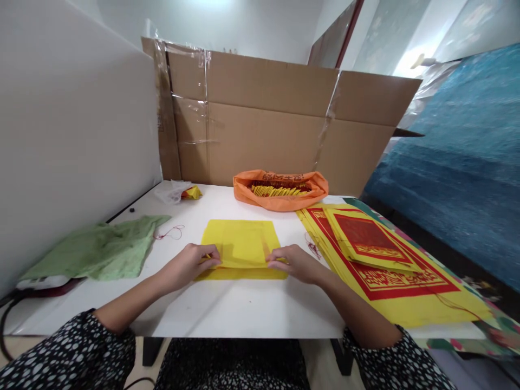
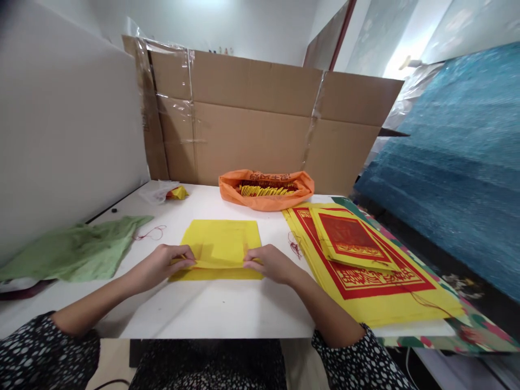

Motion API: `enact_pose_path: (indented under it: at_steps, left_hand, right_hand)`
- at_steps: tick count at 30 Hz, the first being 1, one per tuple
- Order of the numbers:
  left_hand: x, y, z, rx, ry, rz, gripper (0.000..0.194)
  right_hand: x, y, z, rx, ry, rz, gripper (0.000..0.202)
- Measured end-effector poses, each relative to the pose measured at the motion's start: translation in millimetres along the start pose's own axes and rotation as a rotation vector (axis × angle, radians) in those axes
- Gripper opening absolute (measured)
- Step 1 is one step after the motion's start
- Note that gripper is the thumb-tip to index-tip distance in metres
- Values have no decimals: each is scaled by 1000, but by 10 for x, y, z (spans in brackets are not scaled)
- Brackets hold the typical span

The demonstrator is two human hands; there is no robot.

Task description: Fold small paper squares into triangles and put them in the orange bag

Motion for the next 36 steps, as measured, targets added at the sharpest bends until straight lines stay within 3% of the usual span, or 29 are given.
enact_pose_path:
  at_steps: [3, 5, 8, 13, 18, 26, 36]
  left_hand:
    - [63, -32, 51, 202, -51, 127, 25]
    - [161, -119, 87, 364, -162, 200, 35]
    - [341, -322, 112, 497, -294, 122, 40]
    - [546, -554, 34, 517, -191, 64, 42]
    - [585, -637, -63, 528, -143, 61, 46]
    - [640, -589, -47, 465, -64, -6, 53]
    - [677, -589, -83, 427, -76, -3, 55]
  right_hand:
    - [179, 15, 76, 95, -4, 88, 19]
    - [371, 0, 177, 81, 0, 146, 16]
    - [679, -58, 364, 27, -56, 199, 14]
    - [969, -174, 564, 4, -111, 249, 15]
    - [996, -278, 652, -7, -136, 306, 17]
    - [993, -308, 719, -16, -247, 325, 20]
    - [1007, -291, 739, 9, -304, 339, 22]
Point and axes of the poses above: each hand's wrist, its own x-axis towards the middle knuckle, its own y-axis out of the back of the hand, z = x × y, the point moved 2 cm from there along x, towards the middle knuckle, and after that the axes turned 2 degrees about y, right-handed, at the moved point
